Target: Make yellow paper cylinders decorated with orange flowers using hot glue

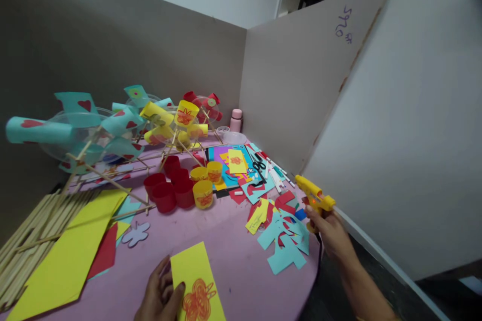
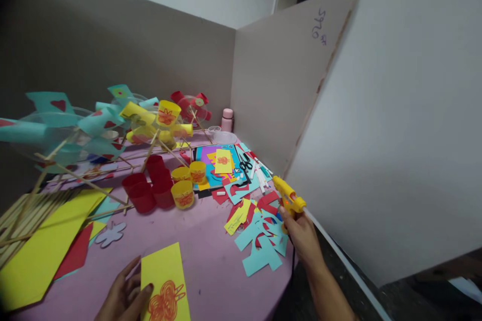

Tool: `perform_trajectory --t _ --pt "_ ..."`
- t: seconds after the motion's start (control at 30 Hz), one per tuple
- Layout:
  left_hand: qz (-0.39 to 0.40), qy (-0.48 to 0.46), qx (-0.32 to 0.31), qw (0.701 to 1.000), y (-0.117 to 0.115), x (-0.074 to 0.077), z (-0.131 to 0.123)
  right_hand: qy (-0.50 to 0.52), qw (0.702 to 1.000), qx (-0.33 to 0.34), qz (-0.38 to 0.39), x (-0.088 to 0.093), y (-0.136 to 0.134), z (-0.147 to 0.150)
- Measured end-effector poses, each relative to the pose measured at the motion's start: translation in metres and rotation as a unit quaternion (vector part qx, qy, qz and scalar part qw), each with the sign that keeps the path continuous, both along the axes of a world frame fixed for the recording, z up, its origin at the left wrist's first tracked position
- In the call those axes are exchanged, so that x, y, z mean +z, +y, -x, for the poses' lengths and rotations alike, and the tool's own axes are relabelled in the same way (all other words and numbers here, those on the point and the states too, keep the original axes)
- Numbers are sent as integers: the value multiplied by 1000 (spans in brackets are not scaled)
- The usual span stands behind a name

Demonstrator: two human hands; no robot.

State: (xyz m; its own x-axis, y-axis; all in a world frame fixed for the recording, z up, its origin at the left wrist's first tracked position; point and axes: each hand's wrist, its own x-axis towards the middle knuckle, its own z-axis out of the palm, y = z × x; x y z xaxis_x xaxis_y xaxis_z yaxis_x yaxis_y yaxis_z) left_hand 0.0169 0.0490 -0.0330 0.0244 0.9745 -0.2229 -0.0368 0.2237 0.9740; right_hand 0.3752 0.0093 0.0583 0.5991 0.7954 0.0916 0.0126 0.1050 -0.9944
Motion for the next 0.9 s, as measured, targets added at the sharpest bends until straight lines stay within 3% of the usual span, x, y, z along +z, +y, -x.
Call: perform_trajectory --t 0.17,0.27,0.37,0.43,0.57,0.73,0.9 --pt "-11 63 -32 997 -6 -2 0 177 982 64 -32 28 5 15" --pt "-10 107 -79 991 -13 3 1 245 963 115 2 37 3 34" --pt "-38 228 -112 966 -21 7 2 279 943 174 49 36 -3 60" --pt "-110 325 -97 934 -27 6 3 260 935 229 77 30 -9 82" --pt "-283 459 -47 841 -34 -3 7 159 928 305 141 11 -20 126" --pt "-409 519 -68 748 -40 -6 12 80 911 342 215 -22 -25 167" --pt "-511 565 -100 641 -43 -10 9 -13 901 349 258 -40 -21 174"
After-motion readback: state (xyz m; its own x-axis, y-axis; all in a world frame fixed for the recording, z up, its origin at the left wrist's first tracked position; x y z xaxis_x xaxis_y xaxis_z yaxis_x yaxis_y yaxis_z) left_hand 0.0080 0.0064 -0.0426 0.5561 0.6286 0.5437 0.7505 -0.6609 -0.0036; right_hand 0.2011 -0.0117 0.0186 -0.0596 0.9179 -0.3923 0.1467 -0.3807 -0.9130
